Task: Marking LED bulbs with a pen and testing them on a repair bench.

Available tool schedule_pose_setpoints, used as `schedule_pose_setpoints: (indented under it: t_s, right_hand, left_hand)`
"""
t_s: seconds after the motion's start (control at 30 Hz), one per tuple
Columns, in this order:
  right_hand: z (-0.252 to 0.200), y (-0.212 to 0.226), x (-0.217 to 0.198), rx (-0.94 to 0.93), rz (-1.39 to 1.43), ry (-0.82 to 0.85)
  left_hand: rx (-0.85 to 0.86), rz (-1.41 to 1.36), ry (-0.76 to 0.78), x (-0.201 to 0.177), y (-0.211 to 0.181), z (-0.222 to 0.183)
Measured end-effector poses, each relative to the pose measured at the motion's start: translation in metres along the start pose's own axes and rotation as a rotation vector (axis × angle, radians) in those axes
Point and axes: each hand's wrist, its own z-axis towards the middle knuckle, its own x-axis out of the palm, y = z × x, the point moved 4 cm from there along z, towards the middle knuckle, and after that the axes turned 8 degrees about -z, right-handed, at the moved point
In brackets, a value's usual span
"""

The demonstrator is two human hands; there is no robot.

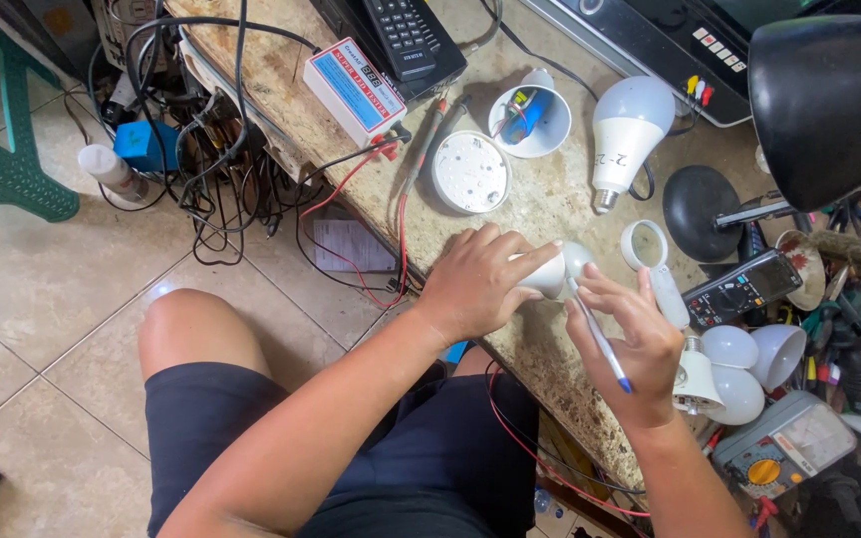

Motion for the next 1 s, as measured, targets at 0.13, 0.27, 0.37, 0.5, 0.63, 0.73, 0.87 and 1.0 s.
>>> schedule_pose_setpoints:
  t_s: [0.13,0.27,0.37,0.5,0.63,0.73,0.87,1.0]
  right_hand:
    - [-0.004,0.003,0.003,0.014,-0.049,-0.023]
    - [-0.004,0.003,0.0,0.006,-0.04,0.005]
    - [-0.002,0.005,-0.002,-0.007,-0.068,0.025]
    - [0.011,-0.005,-0.008,0.035,0.001,0.1]
    - [0.02,-0.008,-0.012,0.04,0.028,0.149]
    - [0.014,-0.008,-0.01,0.011,-0.03,0.143]
    - [0.0,-0.005,0.0,-0.011,-0.051,0.112]
    - [-0.006,-0.003,0.001,-0.019,-0.035,0.062]
  left_hand:
    - [0.02,0.013,-0.008,0.004,0.002,-0.001]
    - [0.025,0.025,0.011,0.005,0.0,-0.001]
    - [0.035,0.028,0.014,0.007,0.0,0.0]
    - [0.033,0.035,0.013,0.009,0.001,0.002]
    - [0.026,0.041,0.025,0.006,-0.001,0.002]
    - [0.038,0.044,0.03,0.007,-0.002,0.002]
    - [0.049,0.04,0.028,0.004,-0.003,0.002]
    - [0.049,0.053,0.028,0.005,-0.003,0.002]
